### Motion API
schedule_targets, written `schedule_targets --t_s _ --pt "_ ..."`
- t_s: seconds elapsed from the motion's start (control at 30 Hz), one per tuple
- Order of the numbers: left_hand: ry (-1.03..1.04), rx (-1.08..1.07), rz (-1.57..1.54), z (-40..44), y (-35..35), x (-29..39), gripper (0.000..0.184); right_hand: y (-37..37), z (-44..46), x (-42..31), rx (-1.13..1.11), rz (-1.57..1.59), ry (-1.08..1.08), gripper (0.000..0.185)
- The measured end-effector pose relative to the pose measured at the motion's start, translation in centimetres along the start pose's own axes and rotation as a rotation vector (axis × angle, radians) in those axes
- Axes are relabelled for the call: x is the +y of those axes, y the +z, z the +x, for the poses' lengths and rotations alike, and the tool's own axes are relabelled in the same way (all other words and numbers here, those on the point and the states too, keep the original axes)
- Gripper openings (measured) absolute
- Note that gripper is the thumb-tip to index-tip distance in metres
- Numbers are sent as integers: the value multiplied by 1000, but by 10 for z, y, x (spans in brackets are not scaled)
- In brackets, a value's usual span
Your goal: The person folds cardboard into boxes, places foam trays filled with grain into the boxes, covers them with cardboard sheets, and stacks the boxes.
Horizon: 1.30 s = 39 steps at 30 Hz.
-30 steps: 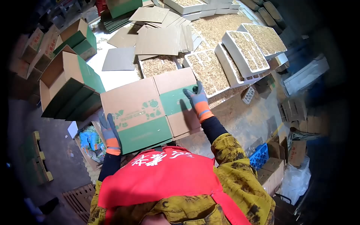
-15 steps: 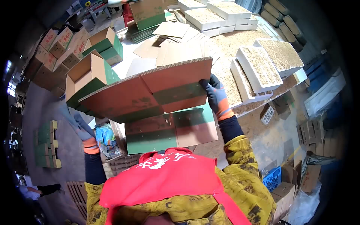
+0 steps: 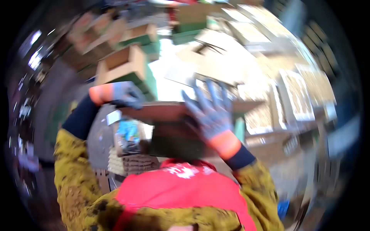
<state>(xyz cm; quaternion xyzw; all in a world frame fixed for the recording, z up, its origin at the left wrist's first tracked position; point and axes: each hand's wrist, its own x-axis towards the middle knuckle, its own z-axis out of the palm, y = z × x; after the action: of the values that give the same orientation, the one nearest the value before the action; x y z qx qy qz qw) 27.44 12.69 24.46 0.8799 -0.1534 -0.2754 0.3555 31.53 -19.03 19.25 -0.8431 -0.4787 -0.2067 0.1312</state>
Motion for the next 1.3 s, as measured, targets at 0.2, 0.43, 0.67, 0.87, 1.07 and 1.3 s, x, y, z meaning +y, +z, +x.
schedule_targets --t_s 0.2,0.43,0.67,0.87,1.07,1.3 --pt "-80 578 35 -30 32 5 36 -18 -45 -20 91 28 -211 27" --pt "-266 1014 218 -65 76 26 32 -88 -24 22 -132 778 -93 24" --pt "-136 220 -878 12 90 -35 61 -3 21 20 -905 1468 279 69" --pt "-359 938 151 21 156 3 46 43 4 41 -157 387 -386 55" --pt "-328 1639 596 48 170 6 85 23 37 31 36 197 -225 63" --pt "-844 1216 186 58 170 -25 74 36 -35 62 -404 1214 526 39"
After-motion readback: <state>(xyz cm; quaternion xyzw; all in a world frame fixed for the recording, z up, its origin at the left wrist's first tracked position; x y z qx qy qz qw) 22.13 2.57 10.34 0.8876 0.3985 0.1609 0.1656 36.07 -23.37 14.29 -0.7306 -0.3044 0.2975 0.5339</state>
